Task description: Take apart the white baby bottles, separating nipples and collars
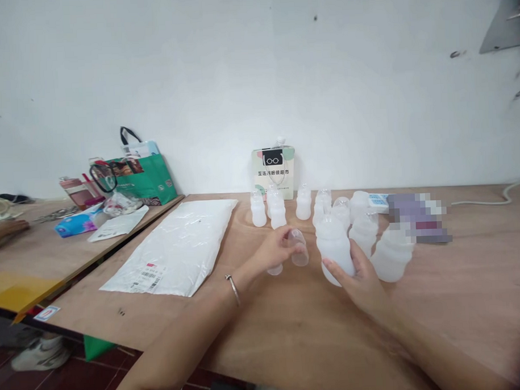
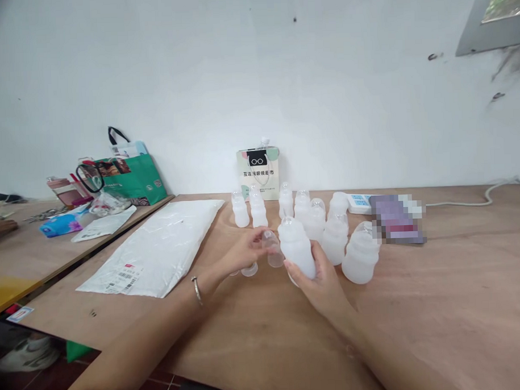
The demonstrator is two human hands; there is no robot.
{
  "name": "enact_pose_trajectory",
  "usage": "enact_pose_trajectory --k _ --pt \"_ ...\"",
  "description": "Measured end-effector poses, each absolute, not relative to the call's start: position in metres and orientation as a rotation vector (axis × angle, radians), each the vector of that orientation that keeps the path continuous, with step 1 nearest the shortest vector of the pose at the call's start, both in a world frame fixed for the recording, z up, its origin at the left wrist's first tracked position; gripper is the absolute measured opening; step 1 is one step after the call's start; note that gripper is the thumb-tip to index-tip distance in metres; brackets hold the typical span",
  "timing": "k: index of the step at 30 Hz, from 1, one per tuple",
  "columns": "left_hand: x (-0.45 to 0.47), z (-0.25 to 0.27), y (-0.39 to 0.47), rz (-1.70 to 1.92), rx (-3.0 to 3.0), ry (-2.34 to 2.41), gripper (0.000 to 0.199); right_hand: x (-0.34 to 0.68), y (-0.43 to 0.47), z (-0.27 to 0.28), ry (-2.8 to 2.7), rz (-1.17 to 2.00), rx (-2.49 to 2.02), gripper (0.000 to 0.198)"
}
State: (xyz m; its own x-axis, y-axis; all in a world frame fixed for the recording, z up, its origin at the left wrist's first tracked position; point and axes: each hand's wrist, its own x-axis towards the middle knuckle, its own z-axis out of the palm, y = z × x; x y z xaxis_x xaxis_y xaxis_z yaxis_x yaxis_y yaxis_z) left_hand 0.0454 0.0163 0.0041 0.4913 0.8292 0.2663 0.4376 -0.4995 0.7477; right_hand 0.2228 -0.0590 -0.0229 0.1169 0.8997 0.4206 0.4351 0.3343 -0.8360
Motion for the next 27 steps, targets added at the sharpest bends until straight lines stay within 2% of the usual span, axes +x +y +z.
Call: enact_pose_trajectory --k 6,14,17,20,22,24,27 --pt "0.053 -0.013 0.026 0.539 2.305 1.113 0.038 0.225 -0.057 -0.030 -1.489 0.583 -1.248 0.036" --pt "-0.007 0.020 0.055 0.837 2.285 1.563 0.035 0.227 -0.056 -0.031 -1.457 0.630 -1.260 0.043" --pt "-0.045 0.012 0.076 0.731 2.142 1.899 0.041 0.225 -0.057 -0.028 -1.475 0.686 -1.263 0.046" --pt "-0.064 -0.001 0.086 0.650 2.054 1.901 0.051 0.223 -0.058 -0.027 -1.529 0.773 -1.223 0.049" --pt "-0.063 0.000 0.083 0.722 2.051 1.880 0.063 0.222 -0.058 -0.027 -1.554 0.875 -1.203 0.049" --pt "-0.052 0.010 0.071 0.939 2.063 1.855 0.068 0.222 -0.059 -0.027 -1.548 1.037 -1.192 0.050" --pt "-0.024 0.027 0.042 1.226 1.988 1.452 0.047 0.222 -0.061 -0.028 -1.461 1.353 -1.103 0.046"
